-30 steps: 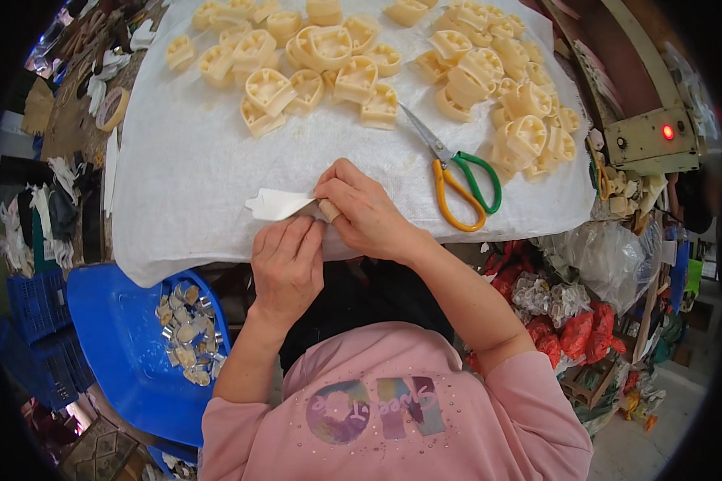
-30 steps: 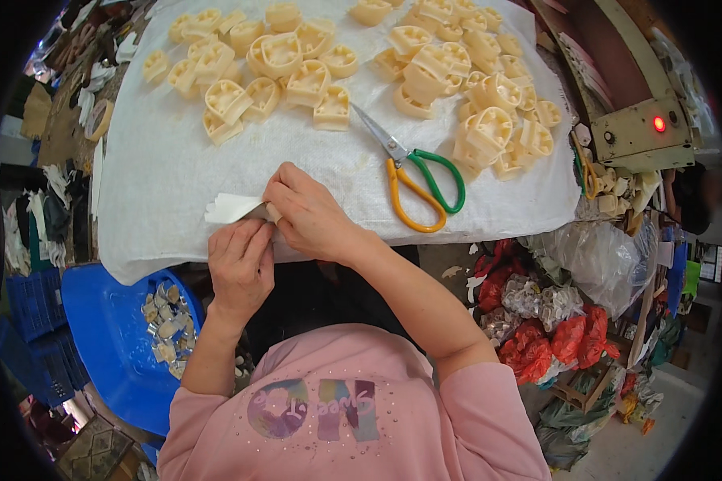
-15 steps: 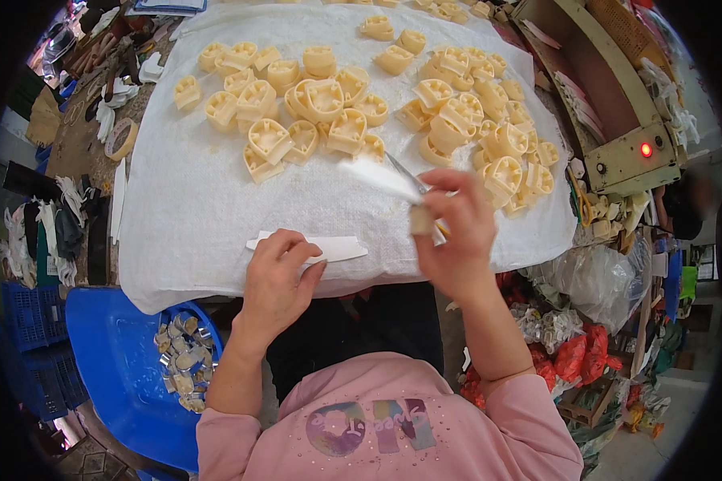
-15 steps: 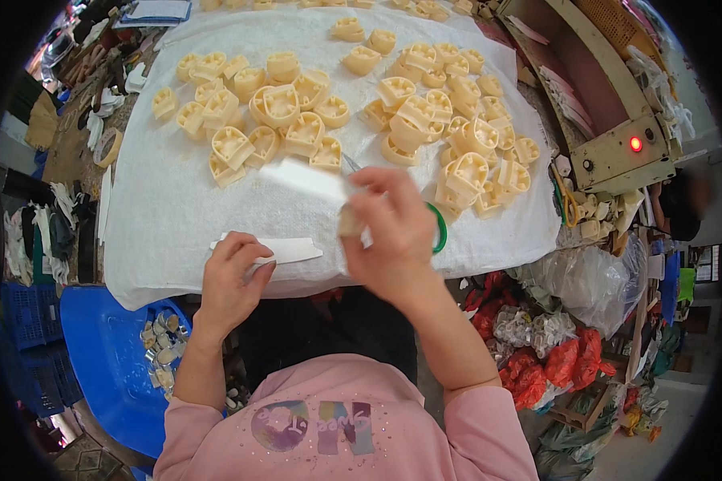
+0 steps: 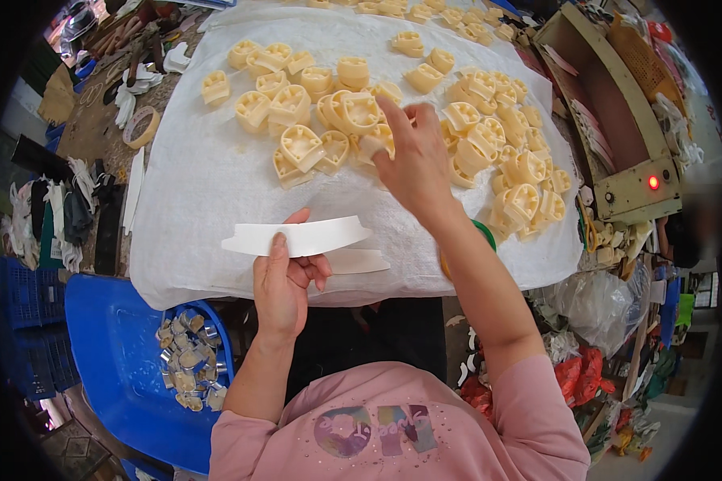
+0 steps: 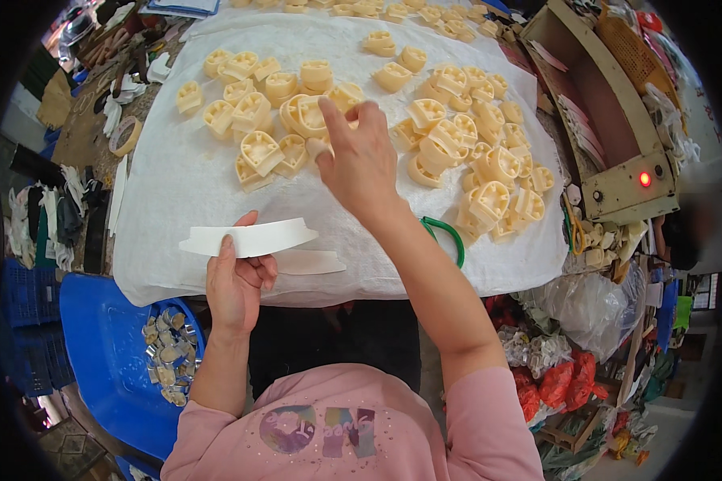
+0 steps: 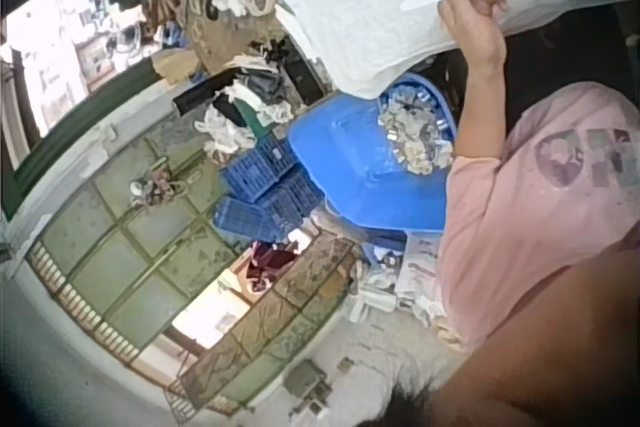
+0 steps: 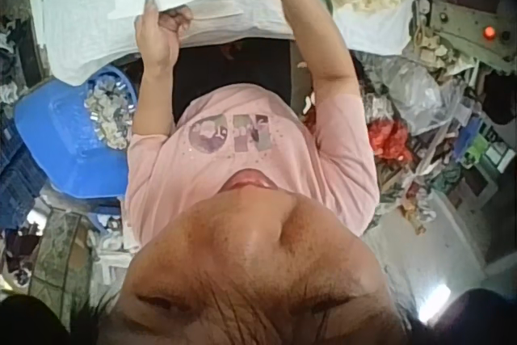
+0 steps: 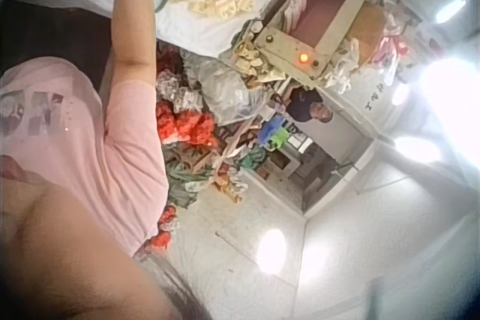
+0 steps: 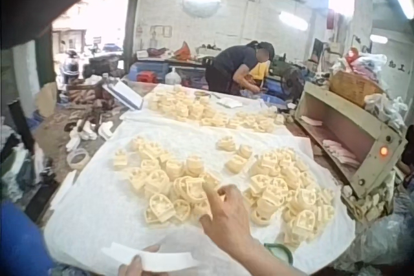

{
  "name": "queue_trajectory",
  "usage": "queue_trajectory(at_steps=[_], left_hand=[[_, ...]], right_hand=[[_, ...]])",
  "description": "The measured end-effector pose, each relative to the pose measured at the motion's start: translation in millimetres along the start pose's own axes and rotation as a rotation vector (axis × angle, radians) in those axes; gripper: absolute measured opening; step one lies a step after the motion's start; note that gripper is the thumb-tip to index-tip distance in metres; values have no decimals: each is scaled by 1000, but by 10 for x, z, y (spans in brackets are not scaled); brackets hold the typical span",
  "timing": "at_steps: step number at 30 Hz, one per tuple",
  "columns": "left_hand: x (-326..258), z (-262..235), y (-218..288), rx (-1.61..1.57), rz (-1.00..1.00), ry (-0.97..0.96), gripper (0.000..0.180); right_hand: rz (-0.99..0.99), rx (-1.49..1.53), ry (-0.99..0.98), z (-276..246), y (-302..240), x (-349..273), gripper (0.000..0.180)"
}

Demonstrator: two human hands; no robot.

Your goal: Trimming excess plastic material from molded shoe parts using scissors.

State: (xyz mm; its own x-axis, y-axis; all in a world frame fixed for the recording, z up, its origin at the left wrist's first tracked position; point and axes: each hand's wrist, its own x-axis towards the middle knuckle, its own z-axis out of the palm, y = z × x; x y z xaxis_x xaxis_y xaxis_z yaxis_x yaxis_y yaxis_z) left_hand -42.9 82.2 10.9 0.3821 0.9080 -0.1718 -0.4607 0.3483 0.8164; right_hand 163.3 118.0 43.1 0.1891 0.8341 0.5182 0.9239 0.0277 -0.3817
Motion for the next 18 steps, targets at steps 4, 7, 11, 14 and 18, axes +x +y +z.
queue_trajectory(at_steps=[4,7,11,14,18], left_hand=[[-8,-1,-28,5,-33,3,45],[-18,2,-10,12,-58,2,45],[-8,-88,-23,46,-58,-25,44],[6,-138,-16,34,-53,-25,44],[6,-104,15,42,-56,-49,43]], right_hand=[[17,-168,-19,259,-55,330,47],[52,-285,-163,426,12,406,48],[113,-208,-227,266,94,448,43],[277,78,-316,45,197,446,38],[549,741,-174,-168,190,60,39]])
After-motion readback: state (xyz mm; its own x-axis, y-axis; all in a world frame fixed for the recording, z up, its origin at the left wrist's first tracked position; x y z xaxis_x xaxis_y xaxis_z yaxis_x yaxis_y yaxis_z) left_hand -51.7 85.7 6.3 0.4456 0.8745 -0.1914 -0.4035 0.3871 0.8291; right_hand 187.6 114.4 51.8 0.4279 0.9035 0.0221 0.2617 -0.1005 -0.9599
